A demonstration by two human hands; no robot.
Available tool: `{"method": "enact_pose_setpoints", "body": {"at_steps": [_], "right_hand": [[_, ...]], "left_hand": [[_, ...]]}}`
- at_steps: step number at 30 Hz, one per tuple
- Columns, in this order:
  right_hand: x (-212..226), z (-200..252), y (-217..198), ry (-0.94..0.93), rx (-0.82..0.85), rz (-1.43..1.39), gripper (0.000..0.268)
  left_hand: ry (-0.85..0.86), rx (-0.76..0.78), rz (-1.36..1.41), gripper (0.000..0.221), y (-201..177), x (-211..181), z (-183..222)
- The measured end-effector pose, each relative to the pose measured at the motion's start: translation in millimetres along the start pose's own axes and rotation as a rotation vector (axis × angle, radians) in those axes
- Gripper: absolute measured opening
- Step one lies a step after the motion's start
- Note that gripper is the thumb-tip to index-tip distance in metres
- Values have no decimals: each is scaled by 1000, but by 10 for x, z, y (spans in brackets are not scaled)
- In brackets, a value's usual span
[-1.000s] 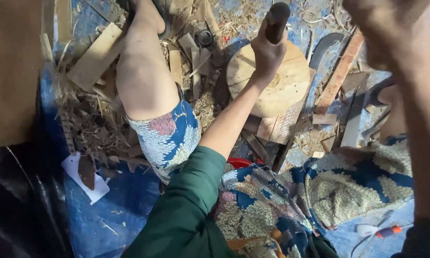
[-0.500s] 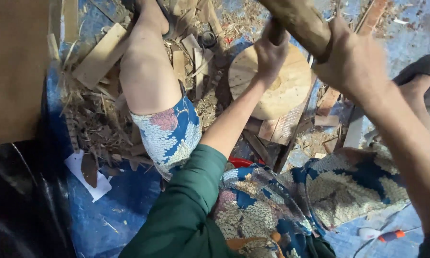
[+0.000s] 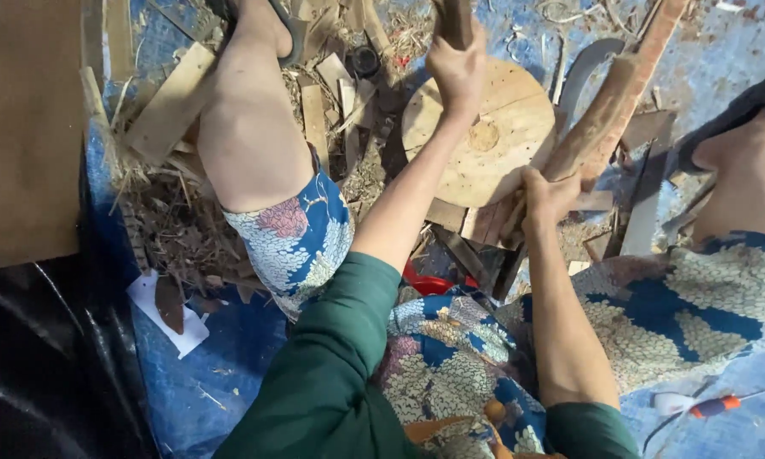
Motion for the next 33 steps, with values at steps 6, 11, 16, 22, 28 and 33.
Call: {"method": "enact_pose_setpoints", "body": {"at_steps": [6, 11, 16, 22, 28, 33], "right_hand": [[-97, -47, 53, 105, 28, -38, 60], [-95, -9, 55, 145, 35, -120, 56], [-85, -14, 56, 139, 44, -126, 61], [-97, -20, 54, 186, 53, -158, 56], [-102, -21, 49, 195, 56, -164, 51], [-59, 13, 42, 186, 66, -178, 48]], "left_hand": [[-144, -130, -19, 9, -88, 196, -262], [-469, -331, 127, 15, -415, 212, -333], [-795, -511, 210, 11, -653, 471, -224], [-578, -330, 587, 24, -573, 185, -328], [-341, -96, 569, 34, -381, -543, -303], [-210, 1, 434, 32, -277, -585, -191]]}}
Point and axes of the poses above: each hand's wrist, its own z-axis away from the middle knuckle, its own y-axis out of the palm, x = y × z, the point moved 3 cm from there along -z, towards the middle knuckle, and after that the axes turned 3 degrees about -y, right-handed, at the moved point
